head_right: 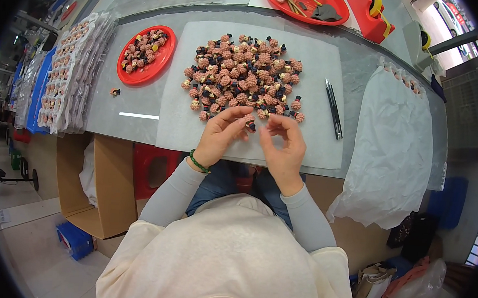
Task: Inspecting and sorting small pink toy head components at a factory workbench.
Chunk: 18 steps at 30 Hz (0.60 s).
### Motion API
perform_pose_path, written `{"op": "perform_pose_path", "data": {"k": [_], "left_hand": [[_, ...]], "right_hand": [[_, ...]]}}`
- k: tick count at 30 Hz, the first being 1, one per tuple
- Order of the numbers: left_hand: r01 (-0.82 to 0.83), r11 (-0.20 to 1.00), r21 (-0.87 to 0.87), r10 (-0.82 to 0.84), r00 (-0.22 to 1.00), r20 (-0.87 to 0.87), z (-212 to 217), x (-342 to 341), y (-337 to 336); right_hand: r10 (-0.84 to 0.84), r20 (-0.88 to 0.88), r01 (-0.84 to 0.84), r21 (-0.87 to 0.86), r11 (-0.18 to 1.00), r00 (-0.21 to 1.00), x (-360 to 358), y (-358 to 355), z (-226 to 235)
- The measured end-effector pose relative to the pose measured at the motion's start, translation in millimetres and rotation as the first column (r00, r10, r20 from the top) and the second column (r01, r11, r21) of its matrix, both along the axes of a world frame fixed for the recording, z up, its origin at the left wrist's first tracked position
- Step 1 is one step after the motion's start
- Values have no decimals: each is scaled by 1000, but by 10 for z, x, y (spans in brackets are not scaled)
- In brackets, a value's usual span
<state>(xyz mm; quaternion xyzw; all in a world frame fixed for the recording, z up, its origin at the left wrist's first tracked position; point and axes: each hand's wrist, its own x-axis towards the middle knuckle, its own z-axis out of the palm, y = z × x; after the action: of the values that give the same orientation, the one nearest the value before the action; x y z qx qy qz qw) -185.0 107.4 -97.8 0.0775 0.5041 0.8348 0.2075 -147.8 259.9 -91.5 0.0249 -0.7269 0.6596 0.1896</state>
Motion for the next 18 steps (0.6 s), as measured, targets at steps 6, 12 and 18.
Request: {"op": "perform_pose_path", "data": {"k": [6, 12, 18], "left_hand": [[-15, 993, 121, 1, 993, 116, 35, -14, 15], [-31, 999, -8, 31, 999, 26, -17, 15, -1], [-4, 1000, -25, 4, 1000, -6, -15, 16, -9]], "right_hand": [[-134, -104, 169, 560, 811, 986, -342, 306, 204], [-134, -58, 139, 649, 748, 989, -248, 270, 316], [-45, -112, 113, 726, 678, 993, -122, 295, 187]]}}
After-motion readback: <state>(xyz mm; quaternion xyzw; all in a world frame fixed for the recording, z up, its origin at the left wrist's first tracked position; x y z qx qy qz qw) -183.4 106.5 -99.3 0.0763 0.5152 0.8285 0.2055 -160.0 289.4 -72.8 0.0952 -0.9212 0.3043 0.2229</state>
